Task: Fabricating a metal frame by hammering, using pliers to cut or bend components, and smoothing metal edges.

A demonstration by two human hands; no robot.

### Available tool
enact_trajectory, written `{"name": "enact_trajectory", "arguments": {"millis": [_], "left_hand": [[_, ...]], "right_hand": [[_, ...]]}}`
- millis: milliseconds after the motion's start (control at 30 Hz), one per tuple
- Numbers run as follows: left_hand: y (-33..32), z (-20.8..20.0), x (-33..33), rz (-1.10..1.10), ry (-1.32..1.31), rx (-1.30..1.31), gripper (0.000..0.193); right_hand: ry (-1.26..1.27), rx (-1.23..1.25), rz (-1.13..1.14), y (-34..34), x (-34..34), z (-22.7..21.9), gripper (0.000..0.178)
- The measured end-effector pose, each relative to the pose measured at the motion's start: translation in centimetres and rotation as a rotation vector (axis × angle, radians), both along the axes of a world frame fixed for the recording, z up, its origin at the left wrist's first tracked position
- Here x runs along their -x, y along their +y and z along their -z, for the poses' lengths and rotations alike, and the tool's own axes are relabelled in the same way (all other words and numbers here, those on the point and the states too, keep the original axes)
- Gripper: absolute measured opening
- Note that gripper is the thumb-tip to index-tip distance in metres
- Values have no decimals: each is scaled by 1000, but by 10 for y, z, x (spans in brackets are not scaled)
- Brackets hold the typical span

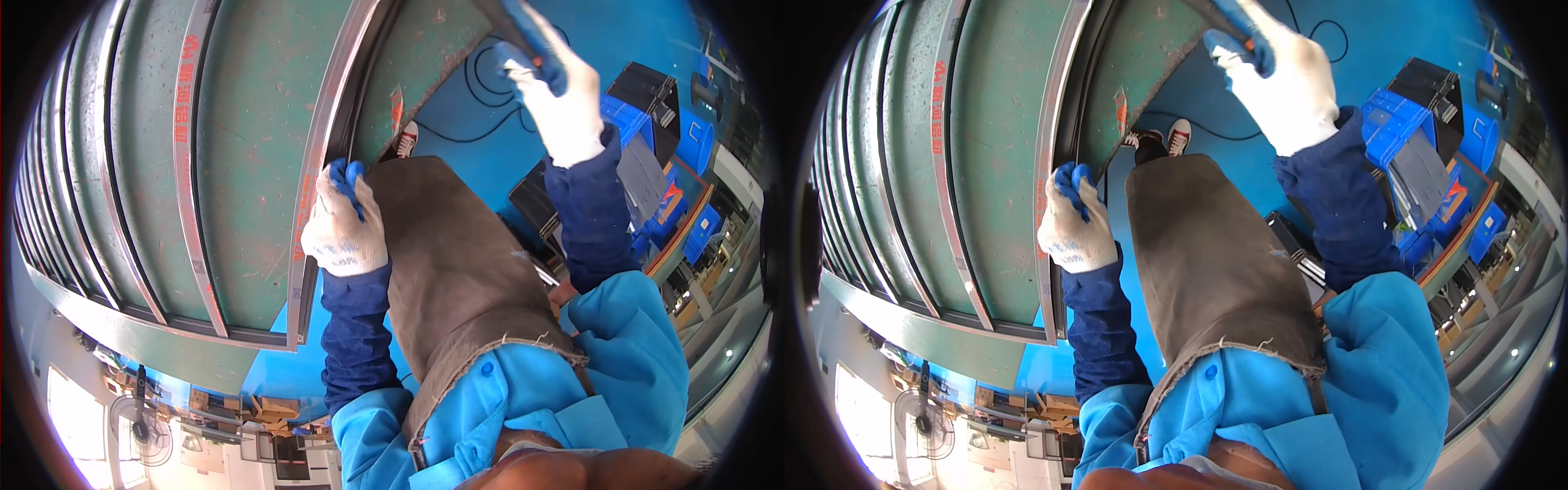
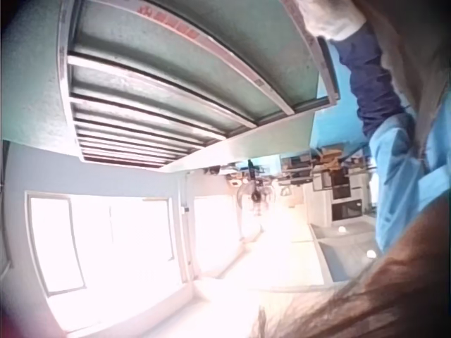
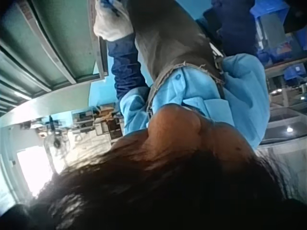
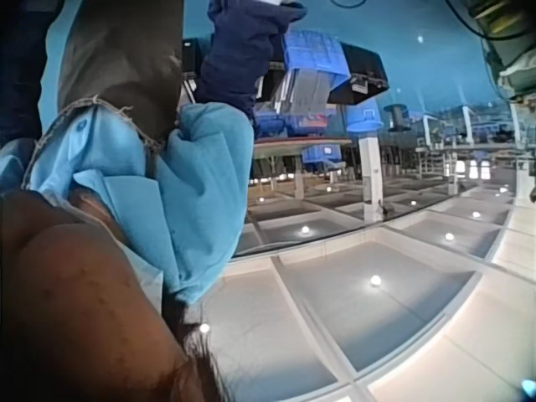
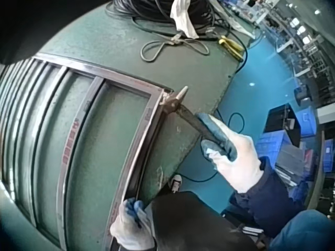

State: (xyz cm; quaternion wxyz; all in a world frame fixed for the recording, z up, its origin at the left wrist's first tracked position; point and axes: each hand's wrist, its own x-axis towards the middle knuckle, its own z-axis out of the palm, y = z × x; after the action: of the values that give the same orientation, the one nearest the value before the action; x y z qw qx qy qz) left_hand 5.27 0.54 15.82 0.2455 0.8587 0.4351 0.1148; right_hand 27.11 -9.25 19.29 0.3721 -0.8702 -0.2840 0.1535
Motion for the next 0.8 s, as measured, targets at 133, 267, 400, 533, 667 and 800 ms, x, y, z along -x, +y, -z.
{"name": "enact_trajectory", "arguments": {"millis": [133, 267, 400, 533, 667, 800], "left_hand": [[-1, 1, 1, -11, 1, -16, 15], [-2, 0, 0, -22, 16, -39, 13], [-2, 2, -1, -11, 3, -64, 12], [-1, 6, -2, -10, -20, -83, 10], [-1, 2, -1, -21, 11, -89, 11], [-1, 3, -3, -19, -8, -95, 11]], "right_hand": [[54, -34, 51, -4, 5, -4, 51], [68, -33, 32, -7, 14, -4, 52], [86, -32, 13, -7, 24, -1, 53], [91, -23, 2, -7, 29, -2, 55], [118, -10, -2, -11, 39, -1, 56], [38, 57, -42, -5, 29, -4, 54]]}}
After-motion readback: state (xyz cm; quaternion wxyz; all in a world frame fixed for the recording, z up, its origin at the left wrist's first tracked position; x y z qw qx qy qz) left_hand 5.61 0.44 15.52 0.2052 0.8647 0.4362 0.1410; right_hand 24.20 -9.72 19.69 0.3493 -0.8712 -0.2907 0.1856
